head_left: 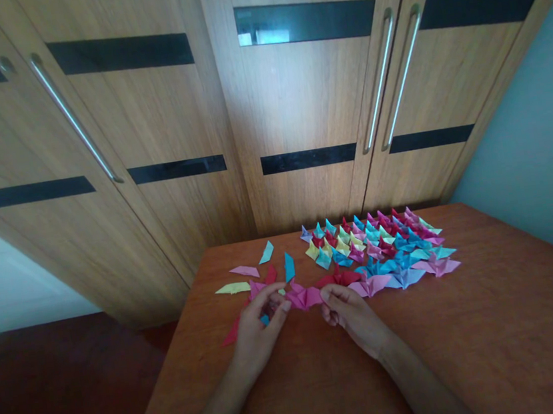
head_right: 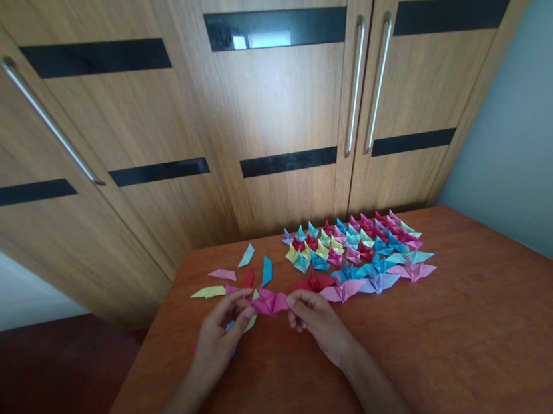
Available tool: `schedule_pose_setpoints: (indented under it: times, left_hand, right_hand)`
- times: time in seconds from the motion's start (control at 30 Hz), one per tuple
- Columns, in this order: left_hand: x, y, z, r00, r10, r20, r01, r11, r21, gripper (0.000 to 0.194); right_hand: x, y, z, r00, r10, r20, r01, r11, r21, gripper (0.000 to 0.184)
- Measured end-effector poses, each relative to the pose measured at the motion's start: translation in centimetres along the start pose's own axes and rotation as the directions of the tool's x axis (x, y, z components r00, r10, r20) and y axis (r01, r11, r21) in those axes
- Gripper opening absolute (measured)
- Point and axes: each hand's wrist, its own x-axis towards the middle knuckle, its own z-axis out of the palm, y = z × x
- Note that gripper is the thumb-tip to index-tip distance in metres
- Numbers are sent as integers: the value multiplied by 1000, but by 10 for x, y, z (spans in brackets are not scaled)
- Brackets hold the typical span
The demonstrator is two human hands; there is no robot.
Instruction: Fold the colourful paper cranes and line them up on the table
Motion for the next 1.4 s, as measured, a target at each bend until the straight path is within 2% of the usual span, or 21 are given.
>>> schedule_pose_setpoints:
  times: [0.1,0.23,0.43,0.63,0.73,0.83,0.93,1.07,1.2,1.4]
  left_hand:
    - [-1,-1,6,997,-64,35,66,994,-87,23]
    - [-1,-6,6,996,-90,23,92,991,-94,20]
    - [-1,-4,2,1000,18,0,-18,998,58,17]
    - [-2,1,5,994,106,4,-104,973,204,15]
    - [-2,0,10,991,124,56,-134,959,250,15]
    - [0,0,20,983,147,113,-174,943,285,15]
    - [3,2,34,971,182,155,-224,920,321,15]
    - [10,5,55,956,220,194,-278,889,364,17]
    - [17,6,73,943,236,236,-319,848,424,18]
    - [23,5,86,950,211,229,-300,815,496,20]
  right_hand:
    - [1,2,-1,1000,-5,-9,5,1000,-24,36]
    - [1,3,-1,1000,10,-15,-10,1000,-28,37]
    - [1,-2,-4,999,7,-34,-10,998,-68,35]
    - [-14,-7,-15,990,-33,-137,3,976,-217,38]
    - [-34,-5,-24,981,-82,-178,2,913,-407,38]
    - [-57,-1,-30,975,-139,-173,2,786,-618,38]
    - [-73,3,-33,974,-164,-159,-5,681,-733,39]
    - [-79,9,-32,970,-201,-138,14,612,-791,39]
    - [-78,10,-31,967,-226,-119,37,582,-813,37]
    - [-80,6,-30,972,-212,-100,36,559,-828,36]
